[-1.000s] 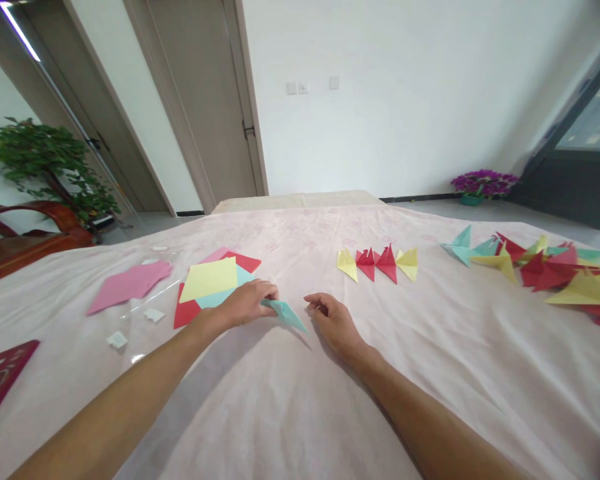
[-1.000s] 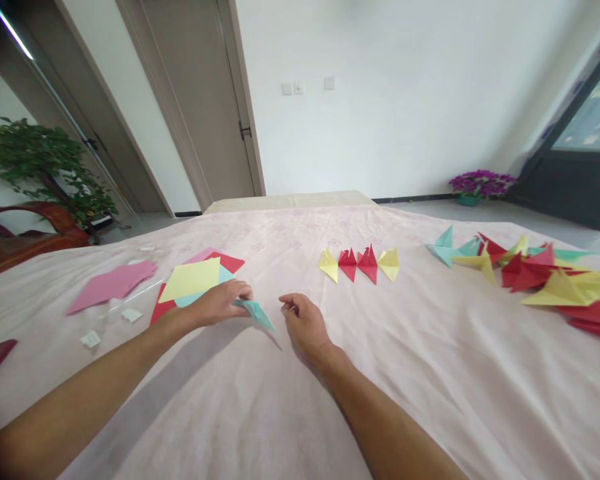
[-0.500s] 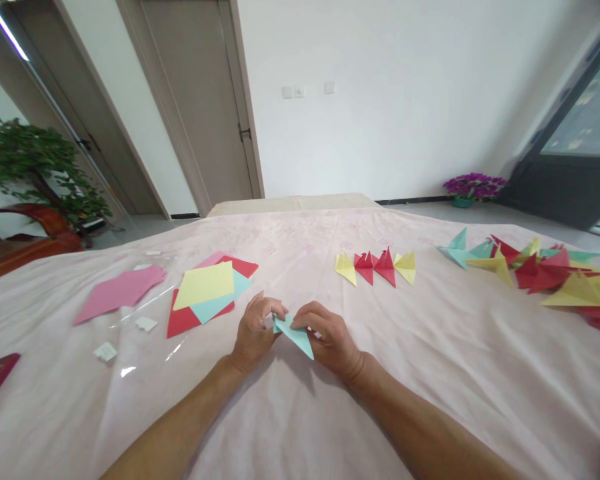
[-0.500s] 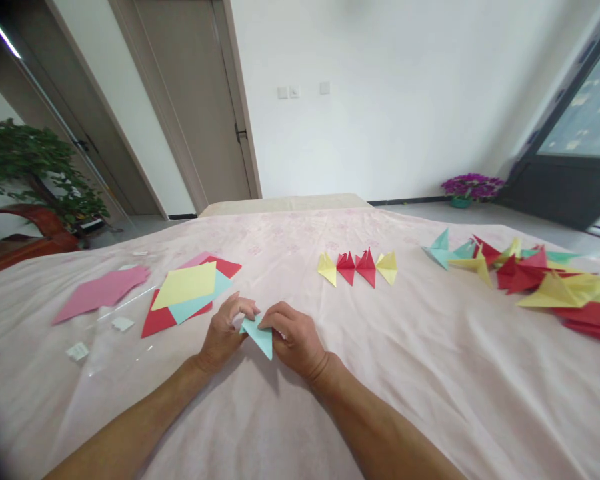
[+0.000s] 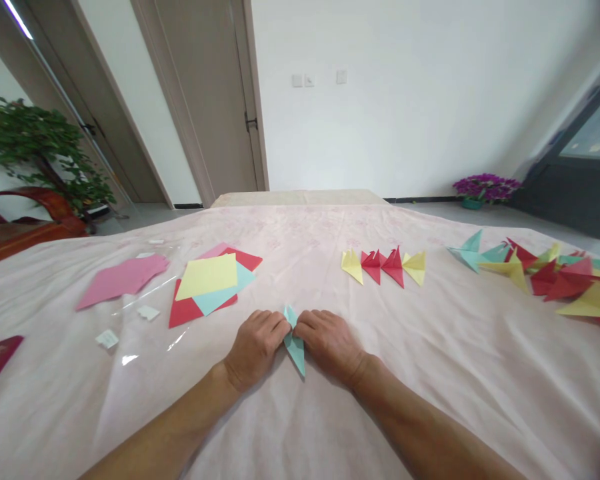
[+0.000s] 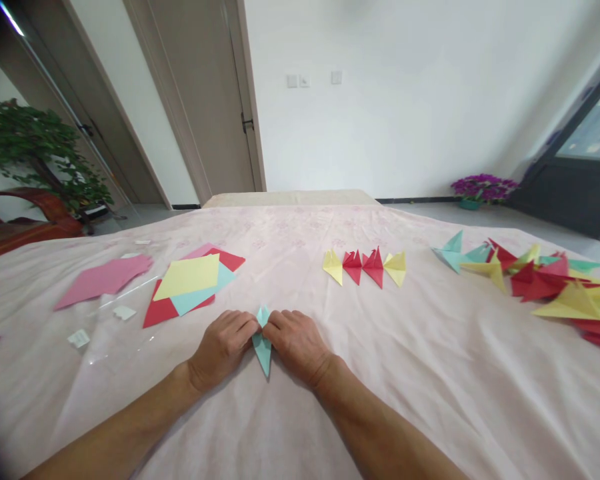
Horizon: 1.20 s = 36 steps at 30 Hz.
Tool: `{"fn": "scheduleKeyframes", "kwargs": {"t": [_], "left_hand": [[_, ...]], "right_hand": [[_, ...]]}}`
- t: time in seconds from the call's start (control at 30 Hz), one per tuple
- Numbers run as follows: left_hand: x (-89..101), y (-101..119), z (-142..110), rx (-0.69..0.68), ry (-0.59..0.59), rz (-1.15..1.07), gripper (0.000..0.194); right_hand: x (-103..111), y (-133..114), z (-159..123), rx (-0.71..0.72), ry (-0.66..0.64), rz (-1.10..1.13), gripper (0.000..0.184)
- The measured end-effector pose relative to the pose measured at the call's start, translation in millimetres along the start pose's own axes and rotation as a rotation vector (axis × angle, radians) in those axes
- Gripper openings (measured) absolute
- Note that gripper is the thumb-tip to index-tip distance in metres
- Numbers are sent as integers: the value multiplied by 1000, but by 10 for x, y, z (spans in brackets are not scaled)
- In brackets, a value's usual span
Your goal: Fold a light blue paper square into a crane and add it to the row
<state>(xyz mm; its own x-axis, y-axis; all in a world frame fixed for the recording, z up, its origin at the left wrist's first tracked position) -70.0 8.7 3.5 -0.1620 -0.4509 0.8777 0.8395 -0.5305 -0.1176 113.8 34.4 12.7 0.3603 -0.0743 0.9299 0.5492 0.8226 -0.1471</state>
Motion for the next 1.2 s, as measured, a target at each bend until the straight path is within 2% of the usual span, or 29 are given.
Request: {"fn": "scheduleKeyframes", "kwargs": {"t": [0.13, 0.37, 0.57, 0.73, 1.0, 1.2], "left_hand": [[70, 40, -56, 42, -65, -31, 12], [154, 60, -71, 54, 15, -111, 8], [111, -15, -57, 255, -25, -294, 14], [69, -44, -41, 387, -81, -343, 12], [29, 4, 23, 400, -110, -231, 16], [-6, -90, -1, 356, -114, -322, 17]], "right_hand": [[2, 5, -26, -55, -11, 71, 10], [43, 72, -53, -143, 24, 309, 11], [32, 96, -10, -229, 30, 374, 11], [10, 93, 28, -305, 31, 372, 14], [-32, 55, 85, -362, 21, 249, 17], [-35, 31, 112, -380, 16, 212, 19]]}}
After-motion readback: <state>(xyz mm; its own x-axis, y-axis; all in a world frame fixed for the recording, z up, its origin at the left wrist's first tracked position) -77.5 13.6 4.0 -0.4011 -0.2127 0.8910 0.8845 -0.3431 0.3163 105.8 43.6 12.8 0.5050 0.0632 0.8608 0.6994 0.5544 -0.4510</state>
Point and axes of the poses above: each hand's wrist, its own z-axis towards the middle knuckle, its own x-axis out of the back of the hand, y = z × x, the point moved 1 cm from there along z, towards the middle knuckle, and after that the axes turned 6 degrees about z, right-handed, at the moved point
